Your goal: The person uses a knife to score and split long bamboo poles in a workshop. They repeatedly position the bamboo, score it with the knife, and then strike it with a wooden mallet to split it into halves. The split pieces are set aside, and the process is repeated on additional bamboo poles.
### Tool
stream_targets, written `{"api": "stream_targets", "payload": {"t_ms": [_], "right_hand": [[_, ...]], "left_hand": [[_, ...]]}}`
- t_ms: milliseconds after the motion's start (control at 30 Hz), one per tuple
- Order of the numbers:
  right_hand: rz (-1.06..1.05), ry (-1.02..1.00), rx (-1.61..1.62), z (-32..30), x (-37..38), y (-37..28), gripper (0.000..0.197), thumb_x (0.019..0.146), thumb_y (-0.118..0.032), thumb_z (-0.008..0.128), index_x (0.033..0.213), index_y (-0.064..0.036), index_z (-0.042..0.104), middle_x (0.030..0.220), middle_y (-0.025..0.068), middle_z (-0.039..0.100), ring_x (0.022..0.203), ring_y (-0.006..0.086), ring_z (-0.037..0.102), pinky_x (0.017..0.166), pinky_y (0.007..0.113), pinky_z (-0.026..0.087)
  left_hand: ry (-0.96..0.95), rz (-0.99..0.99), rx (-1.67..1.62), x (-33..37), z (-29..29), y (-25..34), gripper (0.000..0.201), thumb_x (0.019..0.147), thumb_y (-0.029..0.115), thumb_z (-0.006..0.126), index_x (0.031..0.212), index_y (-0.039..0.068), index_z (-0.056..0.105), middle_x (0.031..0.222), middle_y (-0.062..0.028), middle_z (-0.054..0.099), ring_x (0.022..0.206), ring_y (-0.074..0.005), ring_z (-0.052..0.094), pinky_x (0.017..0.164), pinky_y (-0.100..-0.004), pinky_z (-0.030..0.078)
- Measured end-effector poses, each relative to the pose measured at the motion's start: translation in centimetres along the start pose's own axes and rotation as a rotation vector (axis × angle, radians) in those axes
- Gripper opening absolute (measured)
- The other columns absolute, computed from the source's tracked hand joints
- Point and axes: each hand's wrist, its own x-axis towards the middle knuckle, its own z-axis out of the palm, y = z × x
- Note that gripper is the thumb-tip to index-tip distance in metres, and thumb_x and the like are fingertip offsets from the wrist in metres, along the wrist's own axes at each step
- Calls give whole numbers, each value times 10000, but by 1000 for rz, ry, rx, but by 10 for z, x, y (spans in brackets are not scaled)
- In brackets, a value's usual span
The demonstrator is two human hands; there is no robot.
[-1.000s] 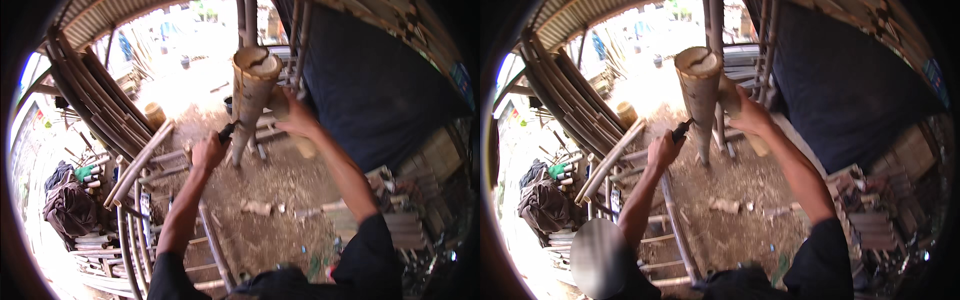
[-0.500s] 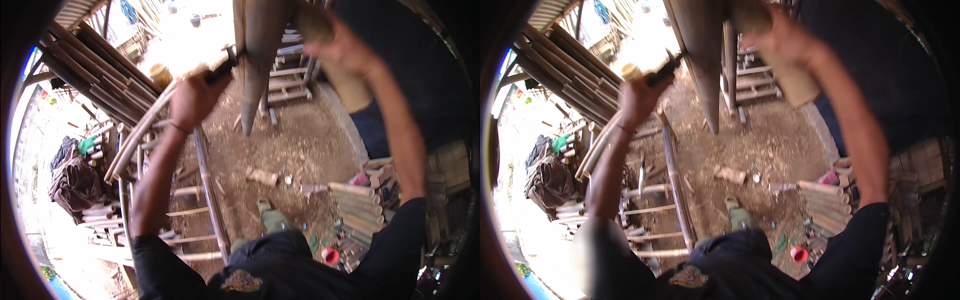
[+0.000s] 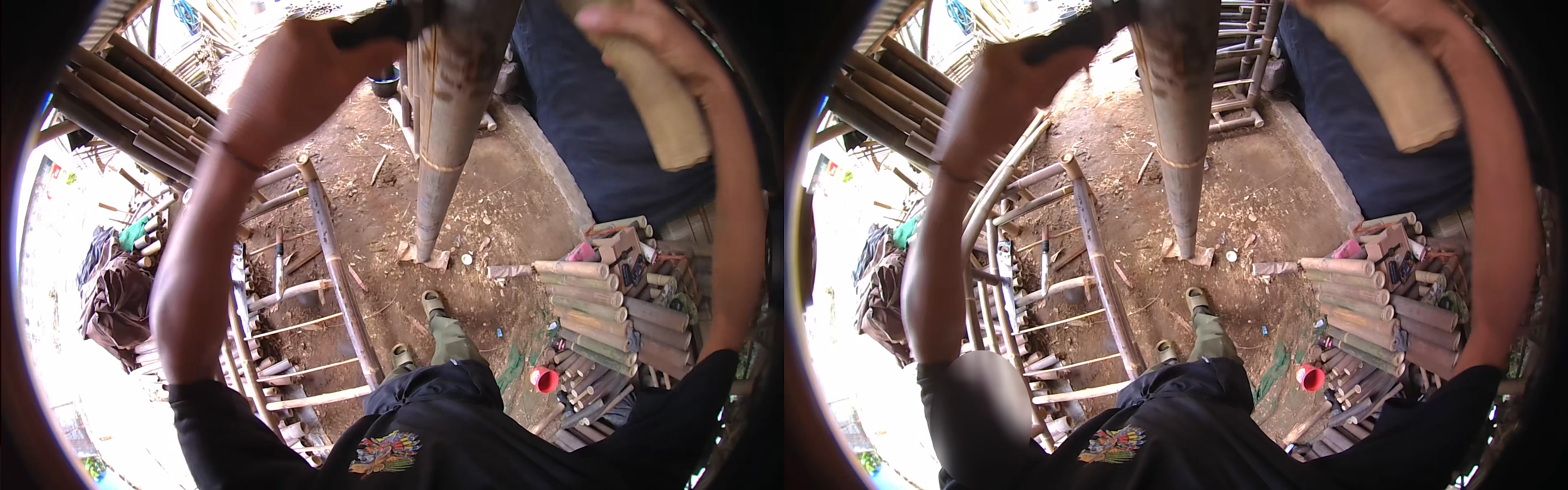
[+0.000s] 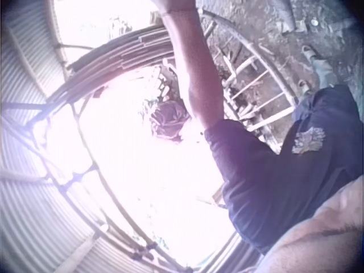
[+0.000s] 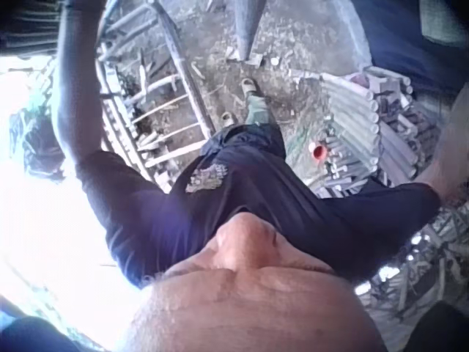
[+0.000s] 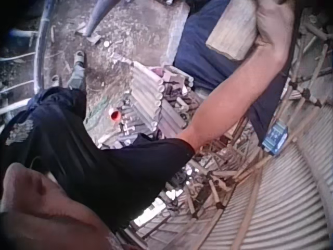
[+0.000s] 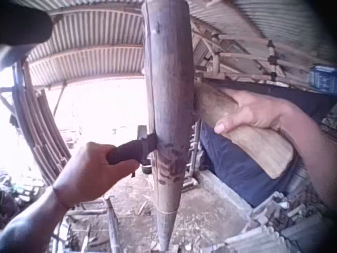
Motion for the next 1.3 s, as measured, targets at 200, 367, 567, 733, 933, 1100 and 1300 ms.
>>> {"api": "stream_targets", "payload": {"t_ms": [200,367,567,733,933,1100,1300], "right_hand": [[175,20,-45,-38,-35,-11,1036,714,-312,837,1519,47,292,1410,232,501,1265,246,533,1085,314,402],[107,253,-349,-105,-41,-56,1029,695,-280,846,1517,28,309,1418,228,501,1284,273,518,1112,341,379],[-187,1157,-411,-167,-53,-51,925,728,-201,832,1471,35,333,1311,220,568,1163,269,582,1001,362,471],[138,71,-135,-14,-69,65,1035,661,-277,870,1499,11,336,1423,269,502,1300,341,516,1133,381,381],[212,427,-342,-115,-57,-18,942,702,-276,839,1448,74,382,1366,220,553,1235,317,573,1049,377,469],[-262,1264,-430,-133,-55,7,759,752,-185,810,1381,11,433,1250,173,598,1088,245,596,937,368,501],[169,-97,-492,-4,-78,77,881,718,-276,829,1433,27,411,1424,201,511,1278,293,526,1062,371,437]], "left_hand": [[-177,-84,-254,5,9,21,431,869,399,704,864,-31,713,675,-191,681,624,-292,700,622,-390,539],[-185,-158,-226,-8,8,45,402,848,337,709,912,-59,696,752,-245,688,703,-346,706,678,-432,538],[-232,-165,-291,14,20,76,393,872,327,719,967,-54,694,700,-175,677,644,-222,667,635,-385,510],[-191,-124,-180,-6,86,49,382,884,359,663,883,-21,702,728,-230,694,713,-366,716,707,-419,592],[-168,-128,-188,-14,91,42,414,844,362,724,903,-46,684,803,-262,694,770,-395,706,722,-464,560],[-144,-127,-188,0,91,64,395,826,315,755,932,-58,676,755,-236,685,714,-344,702,665,-436,533],[-285,-137,-103,-8,83,62,386,784,376,730,824,-7,706,797,-238,701,777,-388,706,758,-467,563]]}}
